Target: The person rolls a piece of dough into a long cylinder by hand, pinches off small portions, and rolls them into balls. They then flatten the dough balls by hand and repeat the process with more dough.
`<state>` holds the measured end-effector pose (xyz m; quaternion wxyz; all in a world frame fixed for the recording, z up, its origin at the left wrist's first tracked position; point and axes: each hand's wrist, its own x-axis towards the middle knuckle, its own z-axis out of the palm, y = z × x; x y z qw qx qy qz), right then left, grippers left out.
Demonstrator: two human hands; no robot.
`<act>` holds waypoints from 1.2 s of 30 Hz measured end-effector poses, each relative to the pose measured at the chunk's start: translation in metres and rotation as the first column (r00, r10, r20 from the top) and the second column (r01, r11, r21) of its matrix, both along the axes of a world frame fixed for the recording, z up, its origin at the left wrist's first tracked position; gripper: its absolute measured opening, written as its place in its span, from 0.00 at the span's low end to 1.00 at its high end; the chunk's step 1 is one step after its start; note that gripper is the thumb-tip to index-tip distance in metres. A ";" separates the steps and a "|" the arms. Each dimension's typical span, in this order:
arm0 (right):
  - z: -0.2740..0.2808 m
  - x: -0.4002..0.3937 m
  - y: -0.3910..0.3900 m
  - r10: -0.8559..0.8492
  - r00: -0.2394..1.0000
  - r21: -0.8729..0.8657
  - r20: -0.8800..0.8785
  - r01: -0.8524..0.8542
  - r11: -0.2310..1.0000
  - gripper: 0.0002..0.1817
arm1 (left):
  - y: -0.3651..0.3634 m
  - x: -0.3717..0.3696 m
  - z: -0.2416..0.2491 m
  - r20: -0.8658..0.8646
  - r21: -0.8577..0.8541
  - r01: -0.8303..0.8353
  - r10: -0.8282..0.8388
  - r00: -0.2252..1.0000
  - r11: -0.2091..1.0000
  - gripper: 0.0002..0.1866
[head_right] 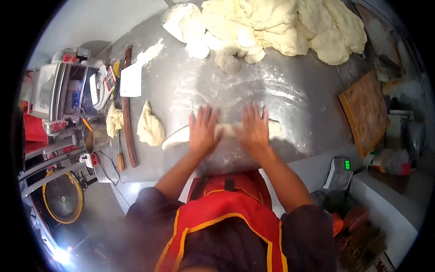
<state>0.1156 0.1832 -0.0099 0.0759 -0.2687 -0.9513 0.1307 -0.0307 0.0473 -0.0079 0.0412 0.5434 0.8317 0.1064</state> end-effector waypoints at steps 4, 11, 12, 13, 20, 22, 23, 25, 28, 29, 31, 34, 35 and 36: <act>-0.005 -0.050 0.040 -0.128 0.992 0.236 -0.017 0.128 0.963 0.38 | 0.033 -0.043 -0.004 -0.069 0.046 -0.229 0.231 0.970 0.972 0.33; 0.026 0.070 -0.045 0.173 0.983 -0.125 0.066 -0.163 0.979 0.34 | -0.077 0.021 0.028 0.091 -0.015 0.126 -0.124 0.988 0.992 0.40; 0.026 0.070 -0.044 0.167 0.983 -0.136 0.078 -0.155 0.979 0.33 | -0.083 0.025 0.029 0.086 -0.041 0.120 -0.116 0.990 0.992 0.40; 0.025 0.071 -0.041 0.162 0.983 -0.146 0.090 -0.148 0.978 0.33 | -0.086 0.028 0.030 0.081 -0.065 0.112 -0.106 0.991 0.992 0.40; 0.005 -0.005 0.039 -0.036 0.999 0.122 0.033 0.032 0.992 0.35 | -0.021 -0.021 0.016 -0.005 -0.064 -0.134 0.134 0.991 0.989 0.37; 0.025 0.017 0.043 0.043 0.996 -0.050 0.082 -0.040 0.998 0.37 | -0.019 -0.023 0.020 0.075 -0.085 -0.070 0.077 0.994 0.994 0.37; 0.030 0.037 0.041 0.069 0.991 -0.151 0.110 -0.052 0.987 0.37 | -0.030 -0.013 0.023 0.147 -0.118 0.000 0.017 0.989 0.993 0.38; 0.034 0.067 0.037 0.056 0.990 -0.306 0.130 -0.014 0.952 0.38 | -0.030 -0.002 0.022 0.248 -0.101 0.108 -0.080 0.965 0.989 0.39; 0.027 0.074 0.040 0.017 0.999 -0.275 0.032 -0.008 0.961 0.30 | 0.001 0.028 0.018 0.316 0.030 0.220 -0.218 0.923 0.975 0.40; 0.031 0.069 0.041 0.031 0.999 -0.221 -0.035 -0.038 0.975 0.25 | 0.018 0.037 0.018 0.309 0.047 0.238 -0.241 0.920 0.970 0.39; 0.037 0.067 0.049 -0.007 1.000 -0.403 0.005 0.008 0.915 0.25 | 0.050 0.057 0.019 0.301 0.074 0.269 -0.279 0.912 0.960 0.36; 0.059 0.064 0.054 -0.055 0.995 -0.605 0.079 0.091 0.791 0.25 | 0.081 0.068 0.024 0.429 -0.034 0.217 -0.181 0.885 0.976 0.29; 0.061 0.067 0.055 -0.093 0.993 -0.676 0.069 0.115 0.728 0.25 | 0.083 0.070 0.006 0.383 0.081 0.192 -0.208 0.900 0.978 0.26; 0.062 0.070 0.056 -0.133 0.989 -0.740 0.064 0.137 0.658 0.25 | 0.085 0.068 0.011 0.456 0.022 0.205 -0.192 0.869 0.979 0.26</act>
